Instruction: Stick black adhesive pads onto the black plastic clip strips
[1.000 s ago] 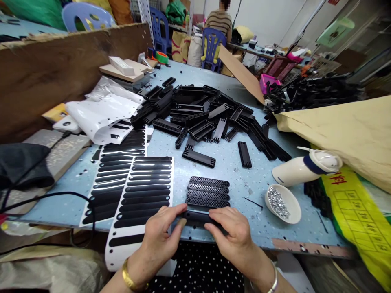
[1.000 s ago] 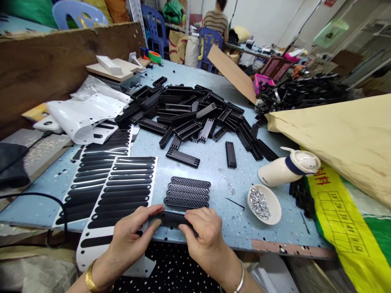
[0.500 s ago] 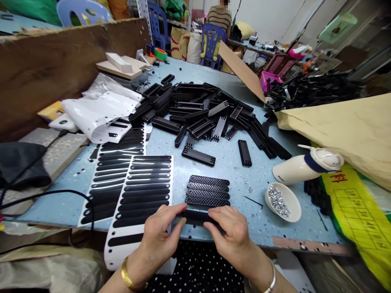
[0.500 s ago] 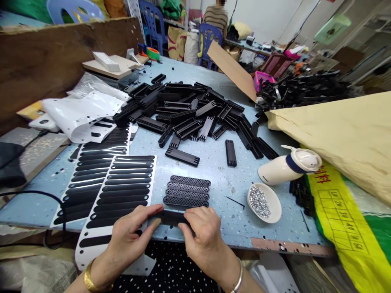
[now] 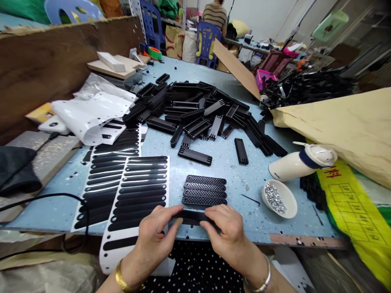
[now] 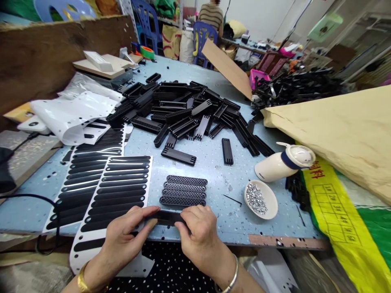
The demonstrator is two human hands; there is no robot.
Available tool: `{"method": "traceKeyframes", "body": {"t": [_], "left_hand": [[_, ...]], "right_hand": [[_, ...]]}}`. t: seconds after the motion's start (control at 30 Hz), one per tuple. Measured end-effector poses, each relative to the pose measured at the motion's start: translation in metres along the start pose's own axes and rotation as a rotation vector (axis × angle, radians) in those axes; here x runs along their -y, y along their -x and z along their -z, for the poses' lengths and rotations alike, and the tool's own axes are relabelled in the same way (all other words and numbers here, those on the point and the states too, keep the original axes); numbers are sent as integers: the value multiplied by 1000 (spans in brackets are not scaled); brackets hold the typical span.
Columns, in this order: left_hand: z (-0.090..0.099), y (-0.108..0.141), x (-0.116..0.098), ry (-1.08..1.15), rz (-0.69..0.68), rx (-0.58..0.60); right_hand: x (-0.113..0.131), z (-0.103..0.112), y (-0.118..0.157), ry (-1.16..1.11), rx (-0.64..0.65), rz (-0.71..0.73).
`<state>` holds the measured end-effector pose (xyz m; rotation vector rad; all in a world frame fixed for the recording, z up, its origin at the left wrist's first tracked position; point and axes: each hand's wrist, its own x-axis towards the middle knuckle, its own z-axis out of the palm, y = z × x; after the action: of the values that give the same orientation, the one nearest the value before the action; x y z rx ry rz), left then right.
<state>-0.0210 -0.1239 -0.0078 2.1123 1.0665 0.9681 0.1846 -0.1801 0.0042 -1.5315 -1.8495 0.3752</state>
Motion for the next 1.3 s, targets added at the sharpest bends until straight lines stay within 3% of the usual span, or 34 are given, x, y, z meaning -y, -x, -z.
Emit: {"method": "traceKeyframes", "body": {"t": [0.47, 0.7, 0.87, 1.03, 1.3], "left_hand": [[-1, -1, 5, 51, -88, 52], [-7, 4, 12, -25, -388, -33], [-5, 7, 7, -163, -369, -39], [-4, 14, 9, -309, -351, 34], [-8, 12, 7, -321, -353, 30]], "right_hand": [[-1, -1, -1, -27, 12, -20], [1, -2, 0, -46, -14, -23], [2, 1, -2, -53, -9, -28], [2, 1, -1, -70, -20, -24], [1, -2, 0, -93, -20, -27]]}}
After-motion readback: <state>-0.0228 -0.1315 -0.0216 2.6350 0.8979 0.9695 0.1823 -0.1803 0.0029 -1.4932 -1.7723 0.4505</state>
